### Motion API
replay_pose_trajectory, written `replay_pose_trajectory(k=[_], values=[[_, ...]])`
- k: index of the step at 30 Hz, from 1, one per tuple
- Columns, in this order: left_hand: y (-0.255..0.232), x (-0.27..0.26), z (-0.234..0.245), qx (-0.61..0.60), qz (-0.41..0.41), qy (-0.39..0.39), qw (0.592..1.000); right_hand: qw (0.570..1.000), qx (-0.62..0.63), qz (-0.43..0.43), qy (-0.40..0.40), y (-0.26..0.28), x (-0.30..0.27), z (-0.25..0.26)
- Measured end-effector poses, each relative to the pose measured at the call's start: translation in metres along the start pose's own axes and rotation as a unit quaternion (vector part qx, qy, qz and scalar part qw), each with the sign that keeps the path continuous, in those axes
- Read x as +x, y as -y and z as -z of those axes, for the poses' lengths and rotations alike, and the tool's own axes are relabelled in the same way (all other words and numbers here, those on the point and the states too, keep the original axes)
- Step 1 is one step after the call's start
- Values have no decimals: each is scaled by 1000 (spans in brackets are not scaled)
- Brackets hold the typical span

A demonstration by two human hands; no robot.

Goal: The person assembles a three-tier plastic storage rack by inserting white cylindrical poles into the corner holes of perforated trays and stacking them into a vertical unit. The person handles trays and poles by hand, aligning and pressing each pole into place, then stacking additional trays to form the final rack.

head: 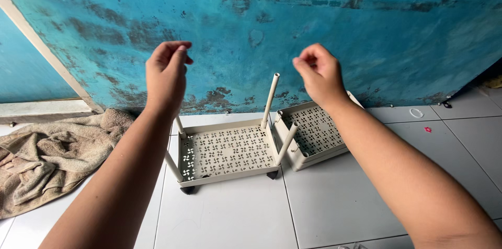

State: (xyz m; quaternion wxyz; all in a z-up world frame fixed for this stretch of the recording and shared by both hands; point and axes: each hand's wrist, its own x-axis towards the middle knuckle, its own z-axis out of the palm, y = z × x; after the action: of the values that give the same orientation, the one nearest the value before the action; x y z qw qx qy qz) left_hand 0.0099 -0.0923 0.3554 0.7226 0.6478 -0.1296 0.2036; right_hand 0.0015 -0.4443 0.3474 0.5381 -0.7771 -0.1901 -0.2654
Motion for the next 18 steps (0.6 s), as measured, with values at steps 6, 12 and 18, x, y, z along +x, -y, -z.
replay_pose_trajectory(k=[6, 12, 18], values=[[21, -45, -106, 45, 22, 159, 986, 963, -158, -213, 43, -131, -97, 72], [68, -95, -159, 146, 149, 203, 957, 773, -490, -126, 384, -180, -186, 126], [91, -113, -176, 202, 191, 246, 929, 765, -507, -135, 373, -207, -201, 132]])
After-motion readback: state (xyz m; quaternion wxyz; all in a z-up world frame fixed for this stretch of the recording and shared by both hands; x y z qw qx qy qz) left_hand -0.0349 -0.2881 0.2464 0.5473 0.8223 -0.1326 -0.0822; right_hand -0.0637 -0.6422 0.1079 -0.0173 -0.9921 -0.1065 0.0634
